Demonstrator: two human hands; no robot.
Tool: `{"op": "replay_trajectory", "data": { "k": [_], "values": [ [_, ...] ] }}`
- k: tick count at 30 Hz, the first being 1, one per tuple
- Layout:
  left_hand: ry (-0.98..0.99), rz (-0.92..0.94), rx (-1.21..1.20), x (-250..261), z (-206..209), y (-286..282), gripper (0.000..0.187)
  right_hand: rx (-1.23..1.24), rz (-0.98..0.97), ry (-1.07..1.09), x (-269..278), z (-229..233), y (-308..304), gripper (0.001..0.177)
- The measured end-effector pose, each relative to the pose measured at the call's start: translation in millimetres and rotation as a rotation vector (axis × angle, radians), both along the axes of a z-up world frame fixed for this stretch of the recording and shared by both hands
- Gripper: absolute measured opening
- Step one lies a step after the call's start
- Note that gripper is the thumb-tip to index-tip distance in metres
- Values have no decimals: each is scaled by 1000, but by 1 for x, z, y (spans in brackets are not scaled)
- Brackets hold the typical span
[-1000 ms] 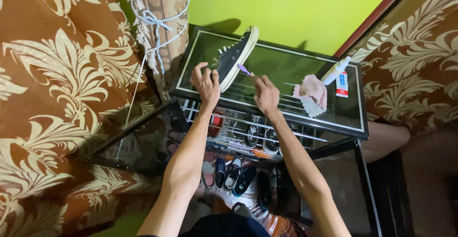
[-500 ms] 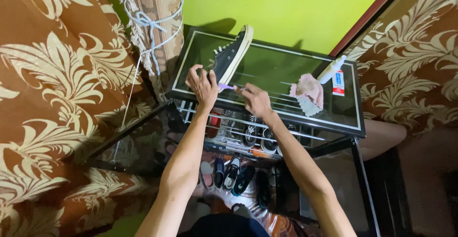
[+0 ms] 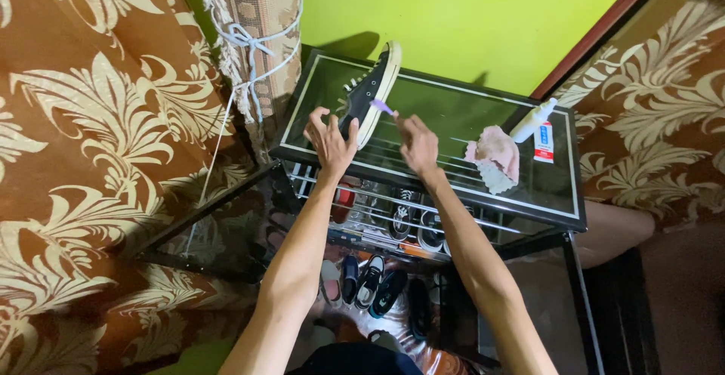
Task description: Cleaning a pair of black sneakers using a toothbrush, cleaning spray, and a cloth.
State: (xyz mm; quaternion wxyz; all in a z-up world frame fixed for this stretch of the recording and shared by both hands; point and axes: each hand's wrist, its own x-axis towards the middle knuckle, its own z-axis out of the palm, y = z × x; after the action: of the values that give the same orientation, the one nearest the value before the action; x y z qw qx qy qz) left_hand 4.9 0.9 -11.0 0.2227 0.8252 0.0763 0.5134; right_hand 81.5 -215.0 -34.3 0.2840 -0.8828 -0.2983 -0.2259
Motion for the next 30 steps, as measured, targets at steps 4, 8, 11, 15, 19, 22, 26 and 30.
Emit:
{"op": "replay_trajectory", "data": {
  "k": [4,8,11,15,19,22,26,30],
  "values": [
    [-6,10,11,-5,8,-1,43,-1,-126,99,10,24,6,19],
    [-39,3,19,-6,11,-1,41,-29,-165,89,1,53,12,10],
    [-67,-17,25,-5,17,-1,37,-60,-130,53,-3,52,11,11],
    [-68,-59,37,-2,8,2,33,-79,15,-78,2,25,2,7],
    [-55,-67,50,-1,4,1,38,-71,120,-142,-13,35,-5,6],
    [-41,-122,18,7,-4,-1,45,-56,173,-152,-5,28,-9,7],
    [-30,-153,61,11,-8,3,46,-74,66,-184,11,26,3,7],
    [-42,-171,78,15,-14,4,47,-63,-25,-112,35,21,8,14]
  ]
}}
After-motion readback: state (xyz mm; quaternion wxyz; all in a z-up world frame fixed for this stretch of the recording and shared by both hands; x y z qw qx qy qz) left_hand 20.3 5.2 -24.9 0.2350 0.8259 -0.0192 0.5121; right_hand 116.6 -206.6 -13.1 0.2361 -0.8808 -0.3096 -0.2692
